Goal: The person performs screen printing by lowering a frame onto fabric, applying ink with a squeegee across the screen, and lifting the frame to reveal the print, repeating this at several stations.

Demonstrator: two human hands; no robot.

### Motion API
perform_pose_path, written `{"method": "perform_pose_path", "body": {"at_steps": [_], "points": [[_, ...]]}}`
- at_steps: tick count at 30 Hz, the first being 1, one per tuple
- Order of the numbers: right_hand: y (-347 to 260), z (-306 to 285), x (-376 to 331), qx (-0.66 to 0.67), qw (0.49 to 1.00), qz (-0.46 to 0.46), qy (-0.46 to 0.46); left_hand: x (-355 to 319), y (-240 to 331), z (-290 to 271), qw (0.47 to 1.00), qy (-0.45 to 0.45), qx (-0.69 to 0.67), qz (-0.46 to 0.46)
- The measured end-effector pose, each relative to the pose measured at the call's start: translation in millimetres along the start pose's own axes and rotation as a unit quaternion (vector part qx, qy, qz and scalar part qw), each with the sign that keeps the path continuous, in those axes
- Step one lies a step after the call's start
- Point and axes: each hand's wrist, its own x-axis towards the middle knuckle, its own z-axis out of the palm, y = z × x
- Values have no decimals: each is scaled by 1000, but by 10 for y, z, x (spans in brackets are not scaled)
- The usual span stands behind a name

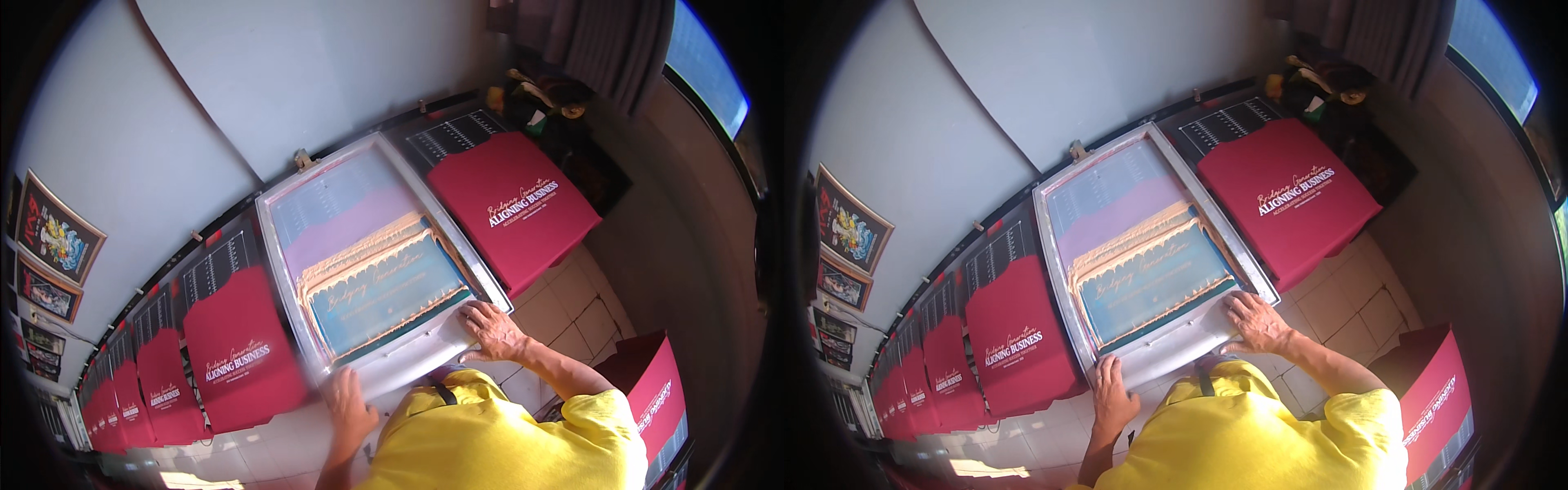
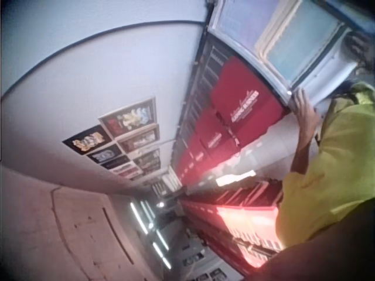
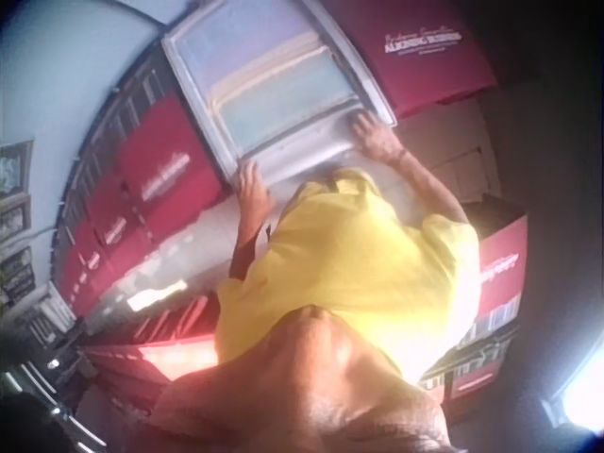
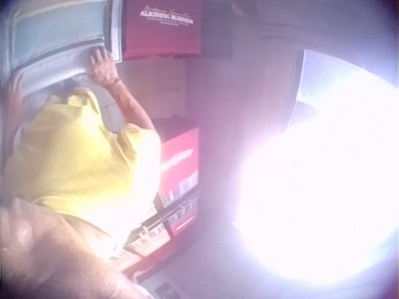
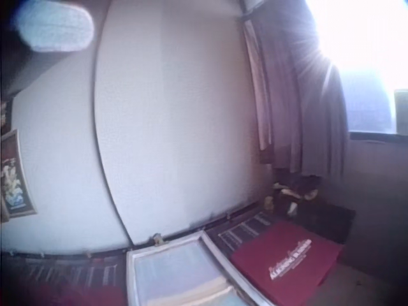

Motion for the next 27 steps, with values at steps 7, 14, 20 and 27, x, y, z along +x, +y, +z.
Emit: {"method": "perform_pose_path", "body": {"at_steps": [7,14,20,27], "points": [[455,105,371,67,943,172,277,67,-474,-3,967,176,-61,-173],[722,373,592,229,857,393,244,208,-1094,144,880,94,-305,-353],[694,329,650,253,836,433,223,76,-1256,339,821,193,-393,-367],[776,437,460,345,802,410,264,133,-1038,90,788,220,-457,-350]]}}
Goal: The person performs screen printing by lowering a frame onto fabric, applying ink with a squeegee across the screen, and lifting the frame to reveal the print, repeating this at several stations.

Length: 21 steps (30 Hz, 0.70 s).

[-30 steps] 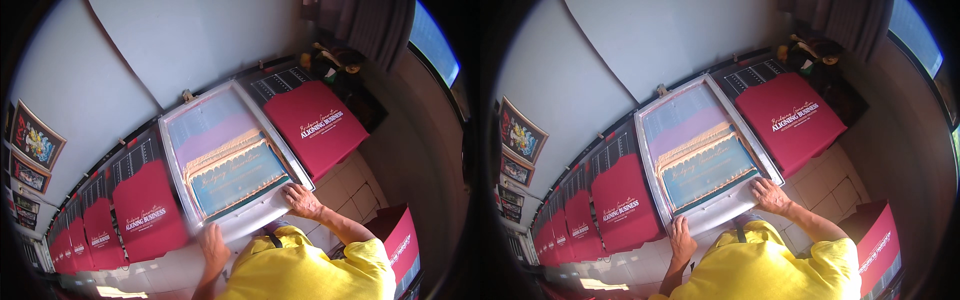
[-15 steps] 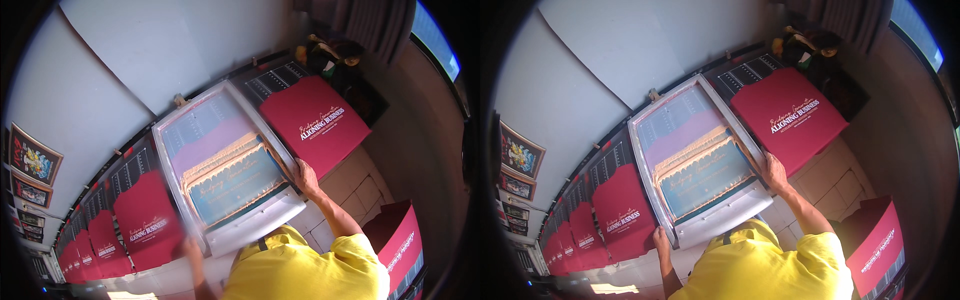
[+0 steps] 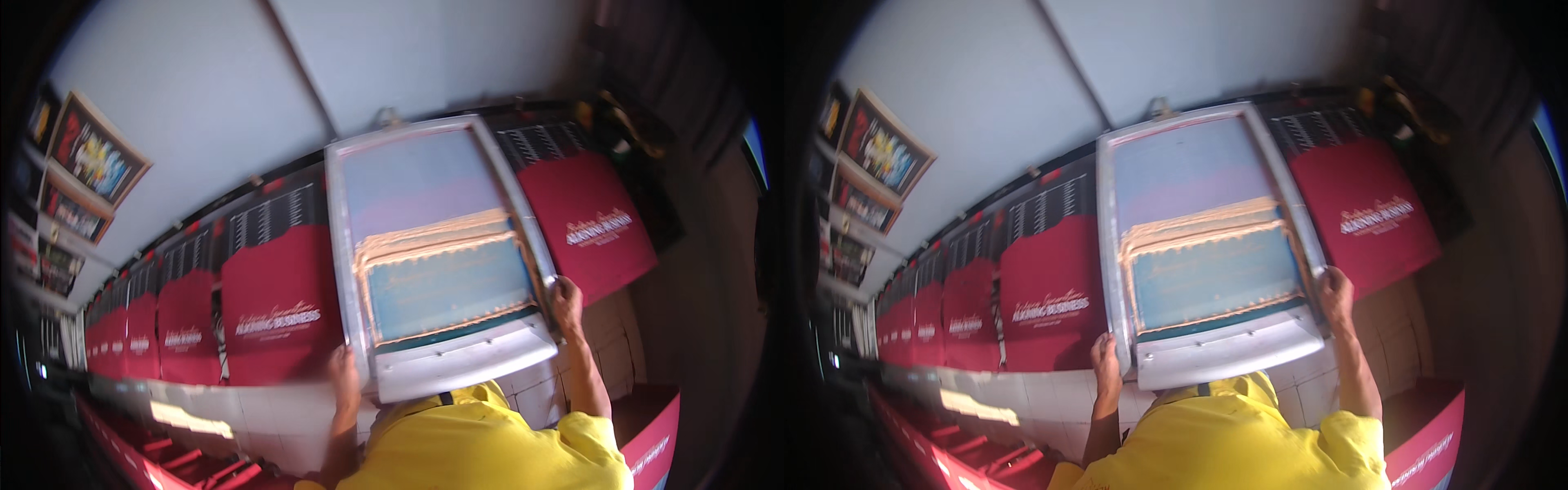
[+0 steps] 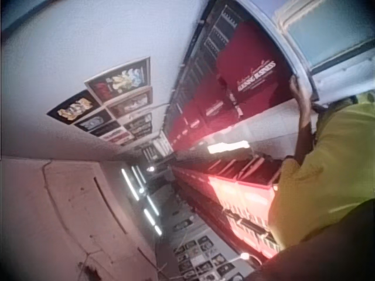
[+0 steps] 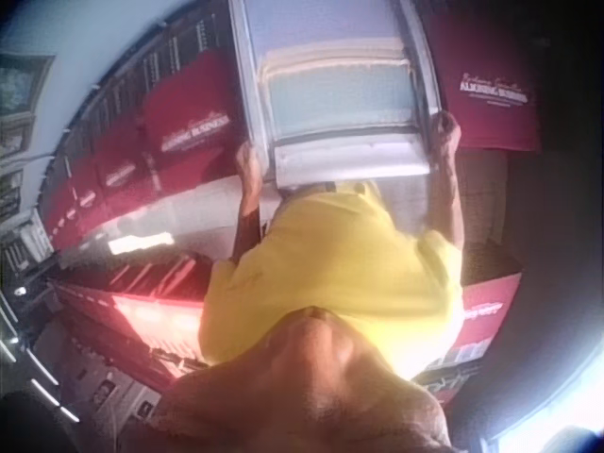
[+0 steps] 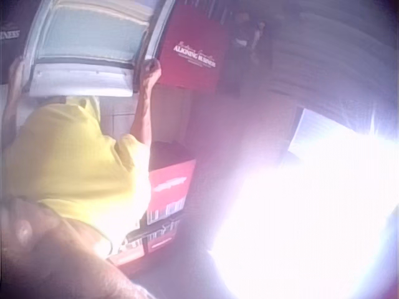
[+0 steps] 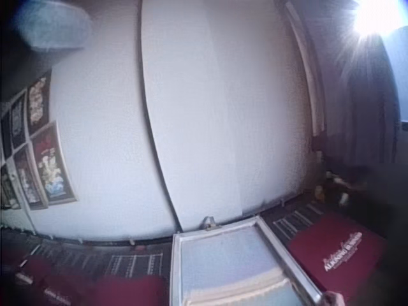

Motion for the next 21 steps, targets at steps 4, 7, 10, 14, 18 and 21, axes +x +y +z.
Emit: {"method": "perform_pose_path", "body": {"at_steps": [4,7,10,14,18,21], "points": [[-50,56,-204,-18,999,-26,16,85,-245,-326,999,-9,33,43],[199,191,-195,-4,998,-64,18,24,-428,-289,998,24,-21,54],[374,252,-33,24,997,-74,-7,-87,-658,-135,995,72,-4,73],[588,258,169,49,995,-76,-49,-207,-725,89,985,114,27,130],[692,375,198,56,991,-106,-59,-260,-961,92,978,133,73,145],[710,354,232,51,991,-119,-44,-219,-1131,117,969,151,94,172]]}}
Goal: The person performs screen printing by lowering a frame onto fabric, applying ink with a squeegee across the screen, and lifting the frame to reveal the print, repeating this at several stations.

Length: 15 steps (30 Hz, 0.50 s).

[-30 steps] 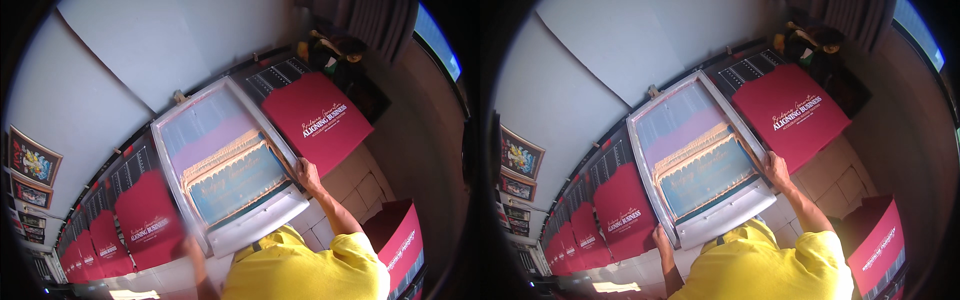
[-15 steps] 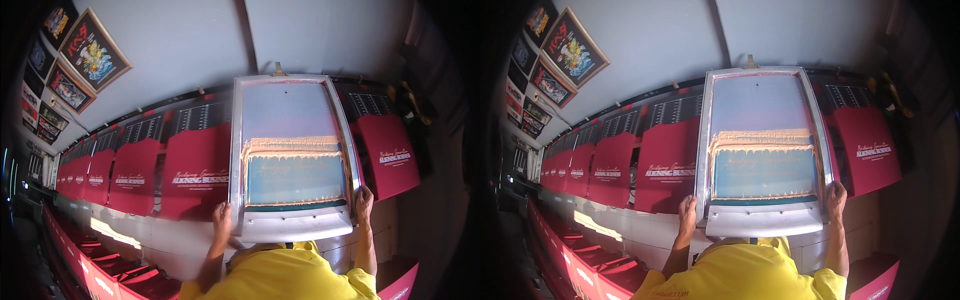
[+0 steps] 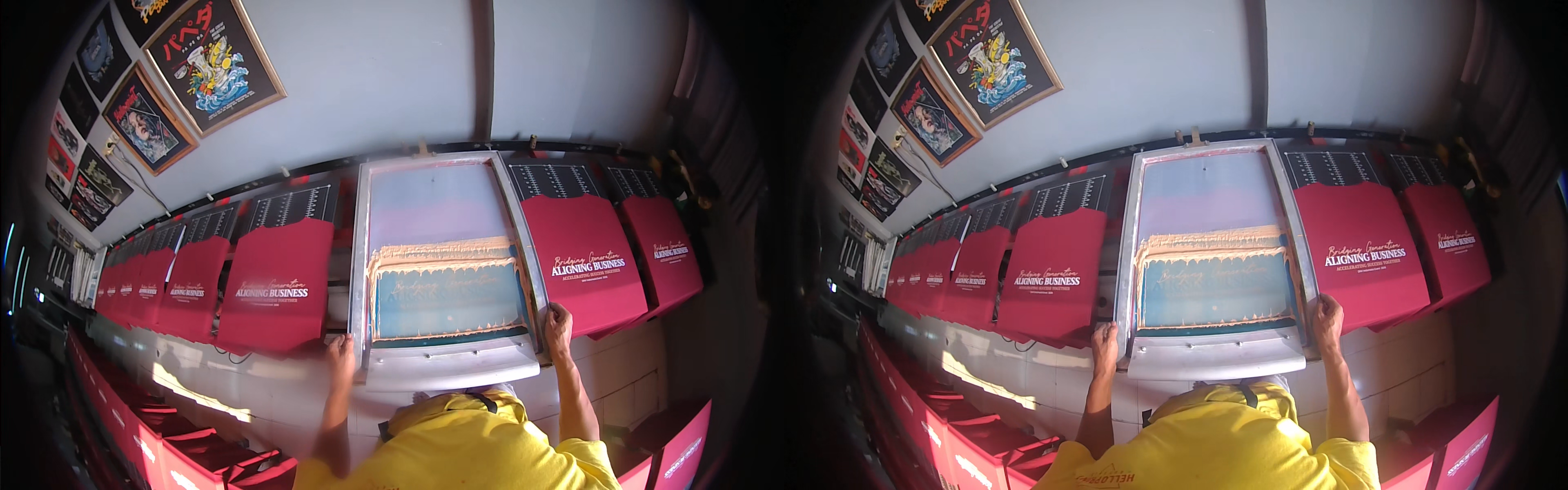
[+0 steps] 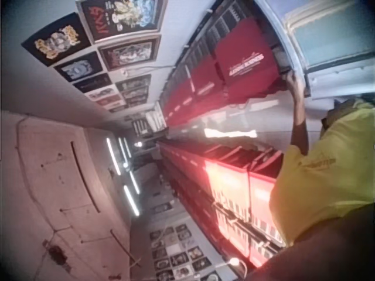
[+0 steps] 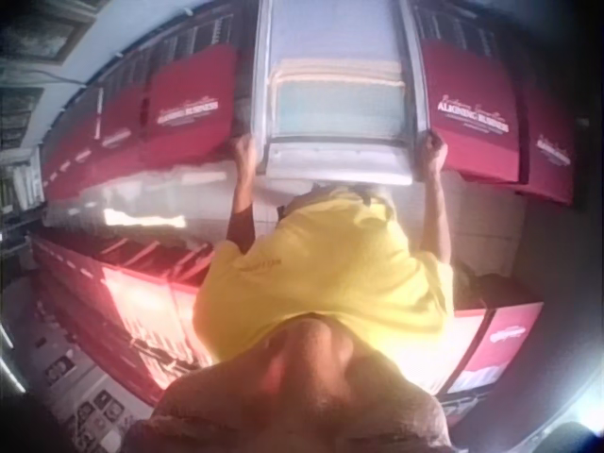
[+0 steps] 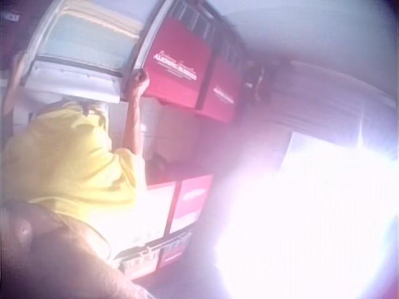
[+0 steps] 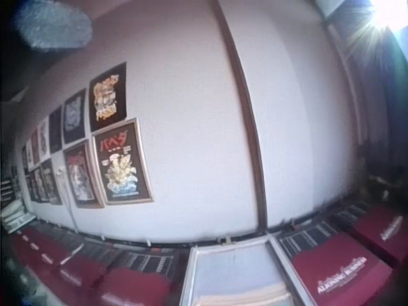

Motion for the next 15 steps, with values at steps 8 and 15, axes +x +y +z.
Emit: {"method": "perform_pose_path", "body": {"at_steps": [8,15], "points": [[-160,-33,1,-24,1000,8,-13,5,46,24,998,3,6,-63],[-22,35,33,-52,997,-50,34,98,144,-103,994,-61,-5,-94]]}}
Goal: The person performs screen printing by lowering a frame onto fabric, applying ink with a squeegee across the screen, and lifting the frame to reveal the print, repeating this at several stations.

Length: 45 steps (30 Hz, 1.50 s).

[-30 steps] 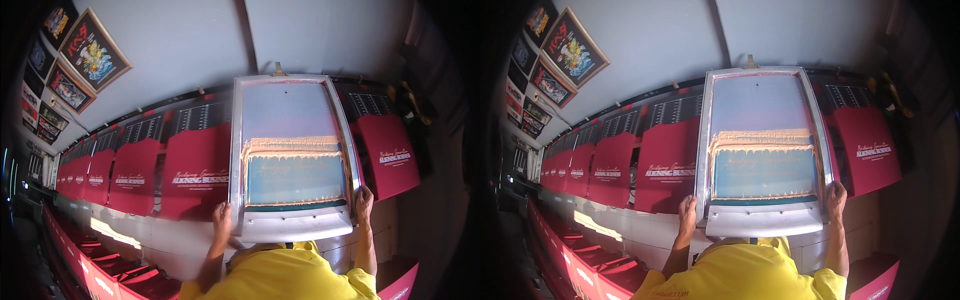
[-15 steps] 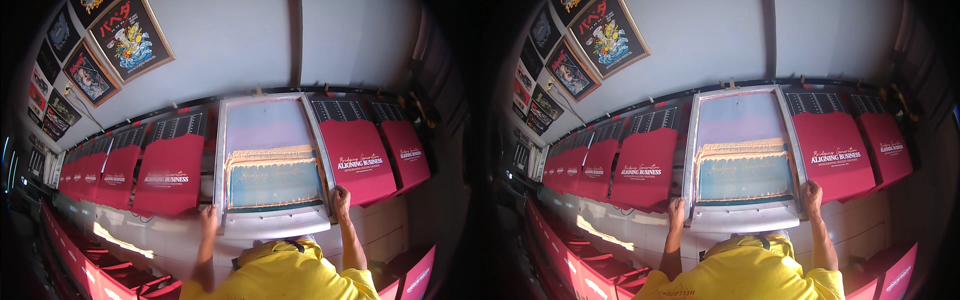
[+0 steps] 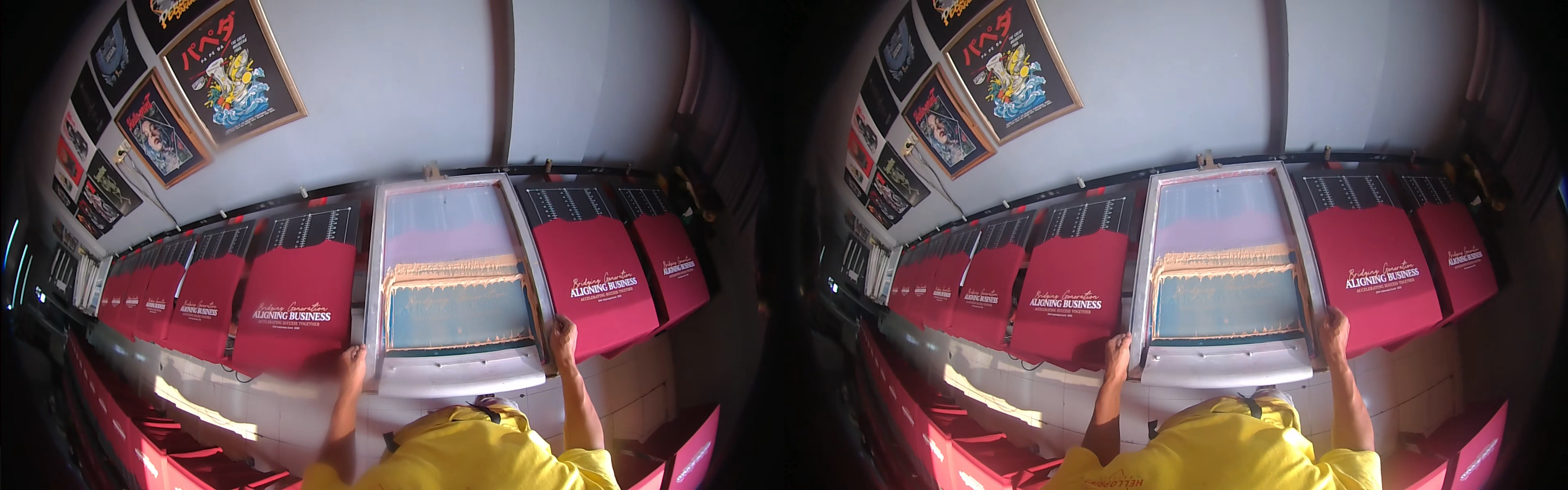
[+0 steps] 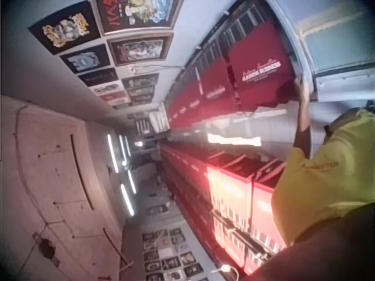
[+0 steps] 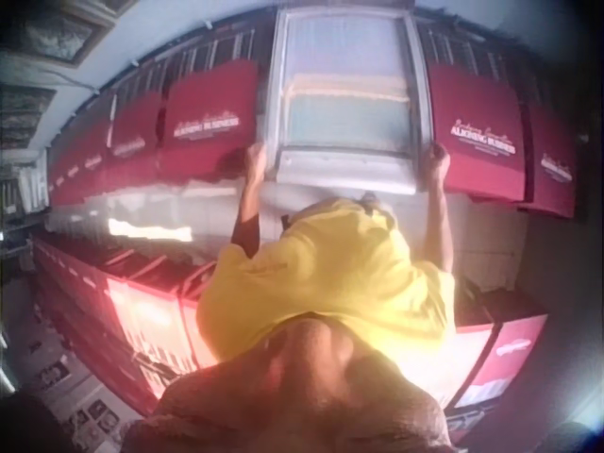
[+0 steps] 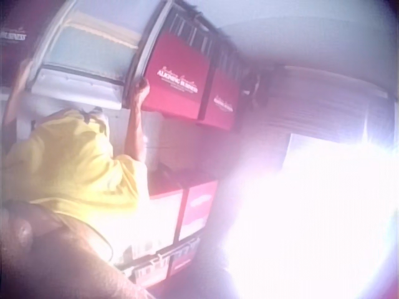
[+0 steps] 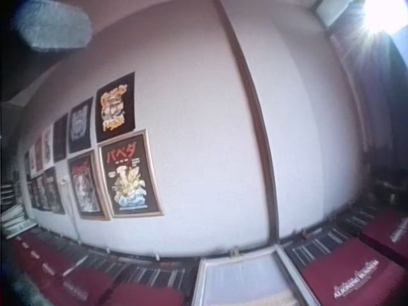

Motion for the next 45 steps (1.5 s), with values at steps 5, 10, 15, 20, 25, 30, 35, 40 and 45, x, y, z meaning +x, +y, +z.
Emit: {"method": "perform_pose_path", "body": {"at_steps": [5,10,15,20,25,30,35,40,45], "points": [[-102,66,-44,19,1000,22,-10,70,-249,-47,998,13,-63,-9],[-173,14,-33,10,999,43,-22,45,-40,-94,1000,-21,5,-17],[-199,88,-95,23,999,48,-6,72,39,-137,989,-49,139,24],[-88,106,-69,-35,999,-3,14,123,-4,-95,983,-41,172,41],[-637,-162,-226,-187,972,-140,-1,-214,139,-67,969,93,72,218],[-1194,-332,-738,-142,844,-345,-384,-978,959,-278,933,-354,-33,55],[-1317,-89,-924,-270,751,-452,-398,-1199,393,360,840,-543,19,8],[-1598,86,-826,-275,778,-440,-353,-1487,466,755,875,-467,-100,-82],[-1578,161,-792,-243,805,-463,-281,-1369,307,960,805,-482,-289,-190]]}}
